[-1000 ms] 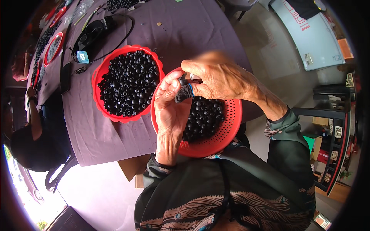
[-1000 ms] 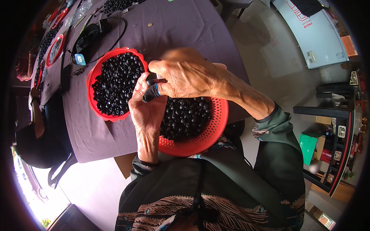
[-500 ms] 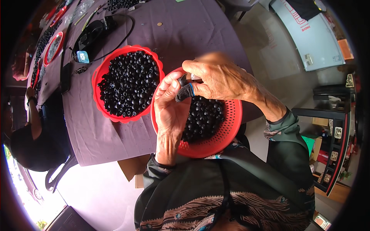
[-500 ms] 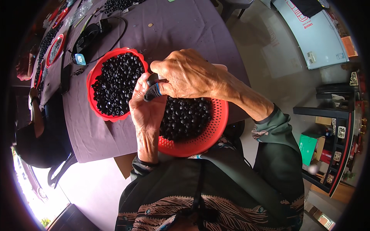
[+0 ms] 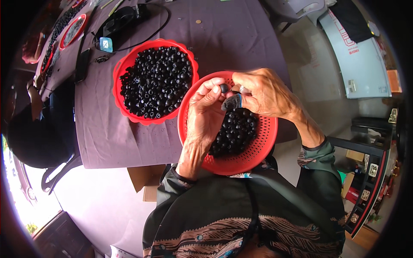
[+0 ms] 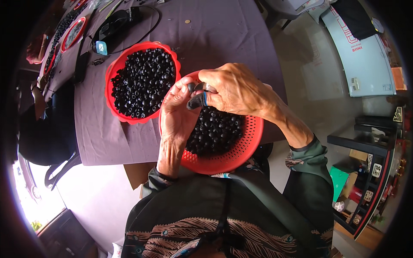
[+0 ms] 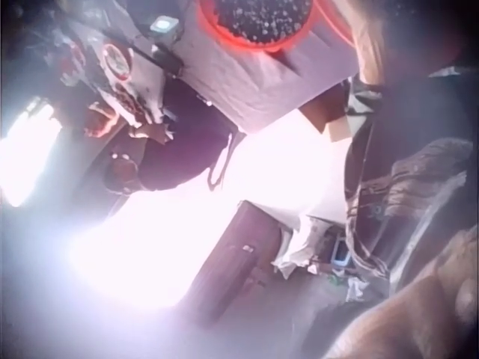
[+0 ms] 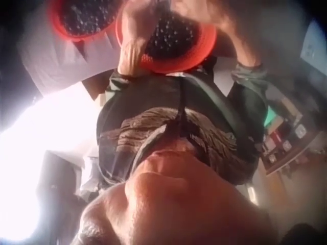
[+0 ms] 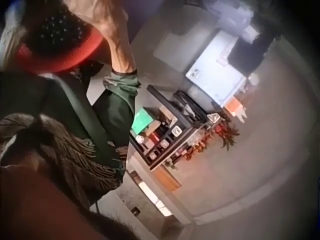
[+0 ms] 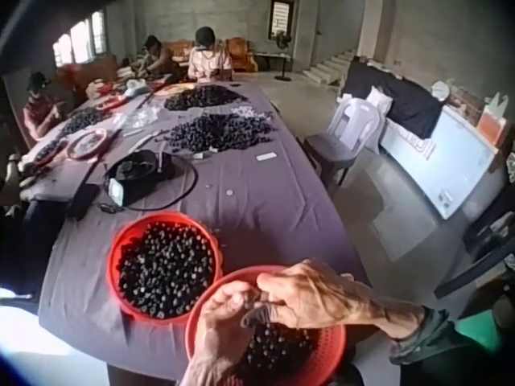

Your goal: The person inspects small black plastic components by hand, moving them between two red basins.

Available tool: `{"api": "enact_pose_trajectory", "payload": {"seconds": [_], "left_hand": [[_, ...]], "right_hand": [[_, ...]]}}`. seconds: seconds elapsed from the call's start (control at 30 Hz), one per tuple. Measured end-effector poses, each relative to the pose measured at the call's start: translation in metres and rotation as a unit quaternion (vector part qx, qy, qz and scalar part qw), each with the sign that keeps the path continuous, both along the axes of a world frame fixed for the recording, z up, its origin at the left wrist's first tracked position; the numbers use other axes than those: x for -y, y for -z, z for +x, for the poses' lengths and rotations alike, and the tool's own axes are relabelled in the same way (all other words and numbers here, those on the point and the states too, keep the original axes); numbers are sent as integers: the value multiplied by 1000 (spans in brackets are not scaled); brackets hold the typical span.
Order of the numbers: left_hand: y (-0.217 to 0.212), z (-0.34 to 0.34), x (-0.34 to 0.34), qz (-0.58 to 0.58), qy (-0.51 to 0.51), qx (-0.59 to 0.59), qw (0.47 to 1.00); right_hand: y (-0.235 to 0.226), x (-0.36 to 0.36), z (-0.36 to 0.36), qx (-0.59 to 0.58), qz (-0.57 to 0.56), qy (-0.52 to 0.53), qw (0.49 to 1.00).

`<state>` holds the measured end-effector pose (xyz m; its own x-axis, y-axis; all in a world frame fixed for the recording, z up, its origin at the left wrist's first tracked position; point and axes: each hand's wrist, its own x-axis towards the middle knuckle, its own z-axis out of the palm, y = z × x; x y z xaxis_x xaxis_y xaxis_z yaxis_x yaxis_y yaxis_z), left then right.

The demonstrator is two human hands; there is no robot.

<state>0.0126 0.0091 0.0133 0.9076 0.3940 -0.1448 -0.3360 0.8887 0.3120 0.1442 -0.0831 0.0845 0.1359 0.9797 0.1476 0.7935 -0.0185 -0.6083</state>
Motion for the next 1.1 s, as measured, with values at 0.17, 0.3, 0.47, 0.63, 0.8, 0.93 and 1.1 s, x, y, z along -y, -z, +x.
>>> {"api": "enact_pose_trajectory", "payload": {"seconds": [0.17,0.3,0.47,0.63,0.8,0.93,1.1], "left_hand": [[8,-2,-5,-39,-11,53,998],[10,-1,-9,-32,-11,68,997],[6,2,-2,41,-34,-20,998],[14,-3,-5,92,-32,-60,993],[1,-12,-3,364,-13,-194,911],[2,-20,-6,703,-15,-232,672],[-1,-27,-63,782,-184,-287,522]], "right_hand": [[2,0,0,1,-37,9,999],[2,0,1,7,-28,8,1000],[7,3,3,37,-22,14,999],[12,5,6,4,-20,27,999],[8,5,7,-3,-43,29,999],[10,5,6,-20,-24,24,999],[19,10,10,-17,-25,29,999]]}}
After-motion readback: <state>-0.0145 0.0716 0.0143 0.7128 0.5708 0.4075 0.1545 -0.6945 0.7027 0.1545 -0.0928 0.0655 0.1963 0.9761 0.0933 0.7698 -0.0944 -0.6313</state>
